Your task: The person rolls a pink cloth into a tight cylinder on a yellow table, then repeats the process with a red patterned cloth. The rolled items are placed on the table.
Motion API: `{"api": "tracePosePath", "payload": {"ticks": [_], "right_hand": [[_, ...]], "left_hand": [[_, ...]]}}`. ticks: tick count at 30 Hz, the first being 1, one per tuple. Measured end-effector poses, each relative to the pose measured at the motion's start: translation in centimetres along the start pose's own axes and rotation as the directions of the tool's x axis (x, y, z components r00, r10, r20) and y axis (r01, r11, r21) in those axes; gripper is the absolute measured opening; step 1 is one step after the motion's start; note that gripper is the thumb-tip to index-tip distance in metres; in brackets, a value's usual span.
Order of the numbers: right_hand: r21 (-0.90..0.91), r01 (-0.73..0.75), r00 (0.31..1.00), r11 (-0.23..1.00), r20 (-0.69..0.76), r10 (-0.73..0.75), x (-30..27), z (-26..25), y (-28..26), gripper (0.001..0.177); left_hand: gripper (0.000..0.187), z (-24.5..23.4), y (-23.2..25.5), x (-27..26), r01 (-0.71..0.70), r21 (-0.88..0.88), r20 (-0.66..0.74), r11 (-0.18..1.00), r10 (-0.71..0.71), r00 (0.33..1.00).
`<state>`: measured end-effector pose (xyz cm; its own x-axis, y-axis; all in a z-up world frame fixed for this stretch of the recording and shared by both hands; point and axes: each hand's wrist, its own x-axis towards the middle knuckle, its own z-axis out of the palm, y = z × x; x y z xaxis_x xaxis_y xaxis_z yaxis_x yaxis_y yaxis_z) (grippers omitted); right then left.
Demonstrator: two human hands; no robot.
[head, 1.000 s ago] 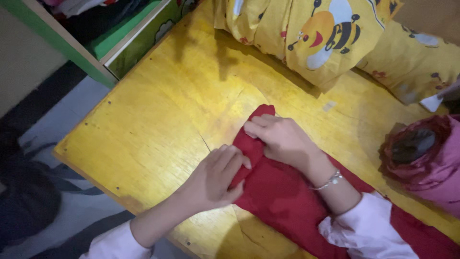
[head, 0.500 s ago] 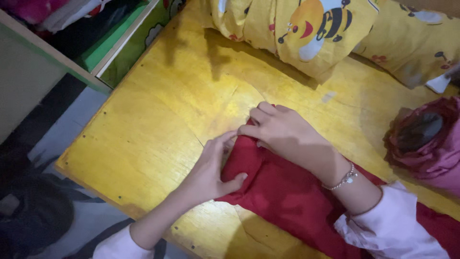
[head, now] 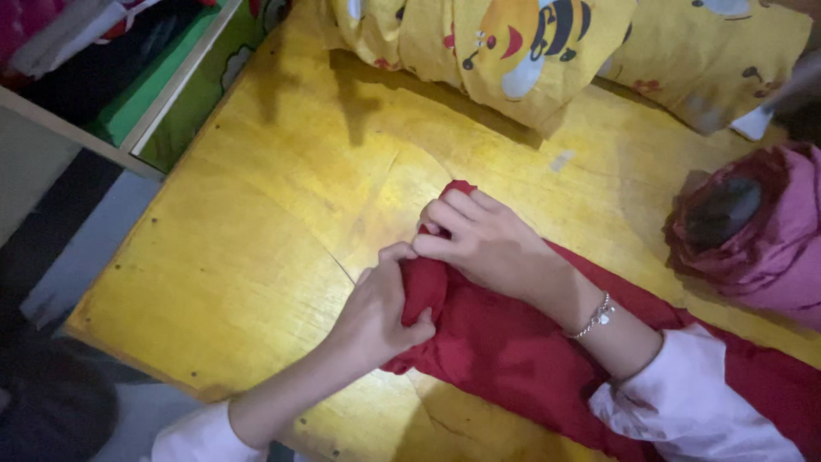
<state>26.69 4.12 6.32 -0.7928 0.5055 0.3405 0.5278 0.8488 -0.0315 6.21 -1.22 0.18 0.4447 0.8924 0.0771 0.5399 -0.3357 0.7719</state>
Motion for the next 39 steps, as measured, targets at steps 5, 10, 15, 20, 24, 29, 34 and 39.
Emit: {"api": "tracePosePath", "payload": {"ticks": [5, 10, 15, 20, 24, 29, 34, 39], "right_hand": [[0.121, -0.057, 0.991, 0.991, 0.131, 0.041, 0.2, -2.4, -0.4, 0.039], [0.239, -0.385, 0.788, 0.892, 0.589, 0.182, -0.7, -5.5, 0.1, 0.061], [0.185, -0.338, 0.833, 0.923, 0.515, 0.202, -1.7, -5.6, -0.6, 0.070], [0.065, -0.211, 0.895, 0.975, 0.414, 0.166, -2.0, -4.9, -0.2, 0.057], [0.123, -0.185, 0.927, 0.975, 0.350, 0.132, -2.1, -4.0, 0.5, 0.049], [0.119, -0.117, 0.986, 0.986, 0.131, 0.101, -2.4, -1.8, 1.0, 0.038], [0.138, -0.147, 0.989, 0.979, 0.018, 0.146, -3.6, -0.5, 0.9, 0.032], [0.297, -0.195, 0.978, 0.935, 0.134, 0.161, -4.1, -2.0, 1.3, 0.042]], "left_hand": [[0.053, 0.8, 1.4, -1.3, -0.091, -0.028, -0.054, 0.995, 0.089, 0.995], [0.032, 2.4, 3.4, -2.0, -0.324, 0.522, 0.266, 0.789, 0.210, 0.941], [0.044, 3.7, 4.6, -2.0, -0.365, 0.515, 0.072, 0.776, 0.386, 0.920], [0.057, 1.7, 4.5, -1.5, -0.287, -0.004, 0.136, 0.958, 0.285, 0.949], [0.060, 0.5, 3.9, -1.0, -0.244, -0.158, 0.283, 0.957, 0.280, 0.917], [0.049, 2.1, 3.6, -1.3, -0.383, 0.161, 0.112, 0.910, 0.368, 0.923], [0.047, 3.5, 3.3, -1.2, -0.491, 0.345, 0.147, 0.800, 0.471, 0.870], [0.035, 4.1, 3.6, -0.9, -0.531, 0.464, 0.298, 0.709, 0.440, 0.847]]}}
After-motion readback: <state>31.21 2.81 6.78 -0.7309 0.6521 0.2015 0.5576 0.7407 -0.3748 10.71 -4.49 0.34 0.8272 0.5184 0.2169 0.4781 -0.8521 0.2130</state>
